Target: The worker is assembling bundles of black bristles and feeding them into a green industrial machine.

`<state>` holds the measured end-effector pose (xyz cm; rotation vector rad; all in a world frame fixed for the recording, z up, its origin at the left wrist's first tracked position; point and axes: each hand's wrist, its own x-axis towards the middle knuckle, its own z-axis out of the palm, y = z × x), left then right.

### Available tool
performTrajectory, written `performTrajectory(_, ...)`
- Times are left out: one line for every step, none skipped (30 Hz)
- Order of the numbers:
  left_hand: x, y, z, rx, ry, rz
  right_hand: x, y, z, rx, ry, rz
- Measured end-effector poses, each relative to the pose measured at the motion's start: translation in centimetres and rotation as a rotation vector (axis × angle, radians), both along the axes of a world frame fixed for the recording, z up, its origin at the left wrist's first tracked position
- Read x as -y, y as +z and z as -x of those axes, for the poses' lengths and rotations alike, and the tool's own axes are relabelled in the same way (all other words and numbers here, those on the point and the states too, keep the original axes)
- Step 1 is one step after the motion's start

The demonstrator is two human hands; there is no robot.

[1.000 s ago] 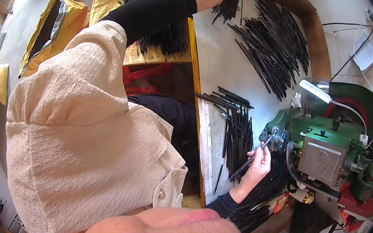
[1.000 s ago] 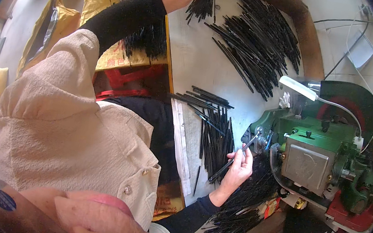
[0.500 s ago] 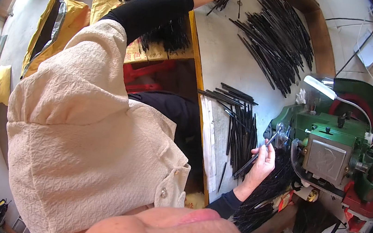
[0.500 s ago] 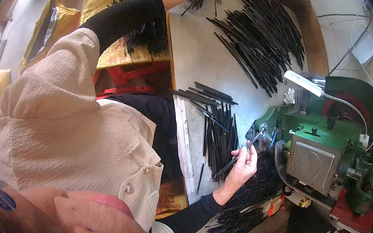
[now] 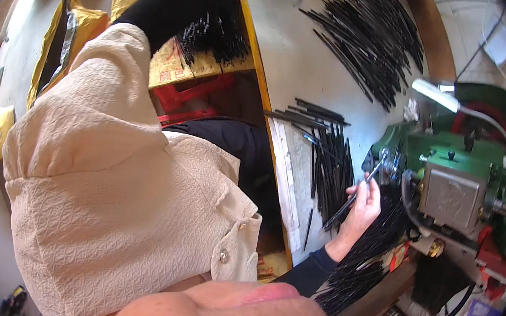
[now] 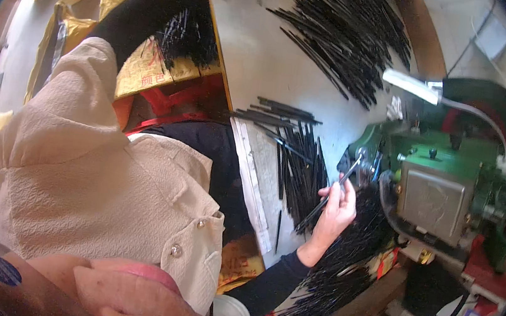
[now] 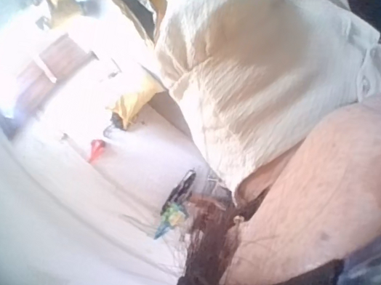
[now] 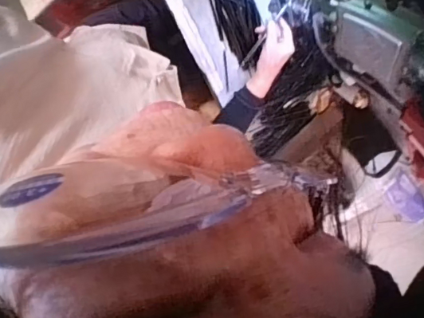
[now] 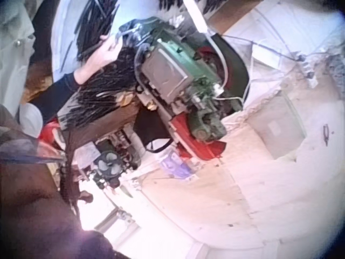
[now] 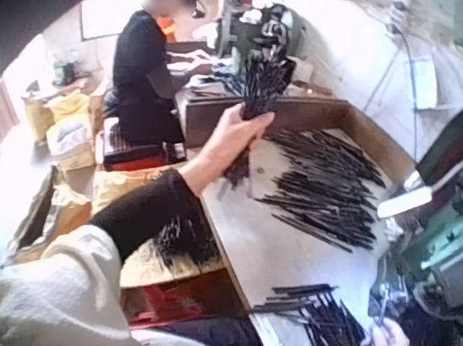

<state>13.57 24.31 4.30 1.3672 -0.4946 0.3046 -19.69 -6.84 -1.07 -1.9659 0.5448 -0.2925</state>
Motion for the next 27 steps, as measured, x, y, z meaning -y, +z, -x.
performTrajectory(-0.4,0.3,-0.1,0.013,-0.061,-0.104,-0.1,0.1,-0.2,0.005,0.017,0.025)
performTrajectory(-0.8,0.6,-0.3,0.030,-0.122,-0.207,-0.2,0.1,-0.3,0.006,0.013,0.013)
performTrajectory(-0.8,1.6,0.6,-0.065,-0.147,-0.364,0.0,0.1,-0.4,0.005,0.018,0.017)
performTrajectory(-0.6,2.1,1.3,-0.012,-0.148,-0.522,0.1,0.1,-0.4,0.005,0.025,0.020)
performTrajectory(-0.2,2.5,2.4,-0.001,-0.185,-0.635,0.0,0.3,-0.3,0.002,0.024,0.019)
performTrajectory(0.0,3.2,3.8,0.011,-0.215,-0.748,0.1,0.2,-0.3,0.012,0.018,-0.008)
performTrajectory(0.4,2.2,3.9,0.337,-0.173,-0.871,0.1,0.2,-0.3,0.007,0.013,-0.011)
performTrajectory(1.1,1.6,4.3,0.671,-0.191,-0.823,0.1,0.3,-0.2,0.004,0.010,-0.015)
performTrajectory(1.6,1.6,5.6,0.504,-0.262,-0.976,0.1,0.2,-0.3,0.004,0.000,-0.020)
performTrajectory(2.4,1.3,6.7,0.338,-0.339,-1.116,0.2,0.2,-0.1,0.003,0.002,-0.023)
performTrajectory(3.4,-0.2,6.1,0.459,-0.414,-1.134,0.2,0.2,0.0,0.002,0.004,-0.025)
performTrajectory(3.8,0.3,8.4,0.754,-0.346,-1.078,0.1,0.3,0.1,0.002,-0.014,-0.027)
performTrajectory(4.8,-0.6,7.9,0.649,-0.380,-1.172,0.0,0.3,0.0,0.010,-0.002,-0.033)
performTrajectory(6.2,-2.1,7.4,0.540,-0.413,-1.263,-0.1,0.4,-0.1,0.018,0.009,-0.039)
performTrajectory(7.2,-3.4,7.5,0.545,-0.419,-1.259,0.1,0.2,-0.1,0.013,0.012,-0.046)
performTrajectory(8.3,-4.6,7.7,0.706,-0.275,-1.230,0.1,0.1,-0.2,0.012,0.000,-0.043)
performTrajectory(9.1,-5.6,7.7,0.861,-0.127,-1.190,0.1,0.1,-0.2,0.024,0.007,-0.068)
performTrajectory(9.7,-5.8,8.0,0.868,-0.139,-1.182,0.2,0.0,-0.1,0.037,0.011,-0.093)
performTrajectory(10.3,-5.9,8.4,0.850,-0.155,-1.225,0.1,0.1,-0.1,0.031,0.004,-0.092)
performTrajectory(10.8,-6.1,8.8,0.831,-0.172,-1.269,0.2,0.2,0.0,0.029,-0.008,-0.092)
performTrajectory(10.6,-5.1,9.6,0.790,-0.207,-1.313,0.2,0.2,0.0,0.031,0.004,-0.090)
performTrajectory(10.5,-4.9,9.8,0.795,-0.217,-1.312,0.3,0.1,0.0,0.033,0.017,-0.090)
performTrajectory(10.3,-4.9,9.9,0.829,-0.197,-1.303,0.4,0.2,0.1,0.028,0.018,-0.078)
performTrajectory(10.0,-4.7,10.0,0.861,-0.173,-1.295,0.4,0.2,0.0,0.027,0.013,-0.081)
performTrajectory(9.7,-4.4,10.3,0.888,-0.184,-1.312,0.4,0.2,0.0,0.027,0.020,-0.077)
performTrajectory(9.7,-4.6,10.2,0.890,-0.189,-1.313,0.5,0.1,0.0,0.026,0.028,-0.073)
performTrajectory(9.7,-4.8,10.1,0.924,-0.184,-1.266,0.5,0.1,0.0,0.025,0.029,-0.075)
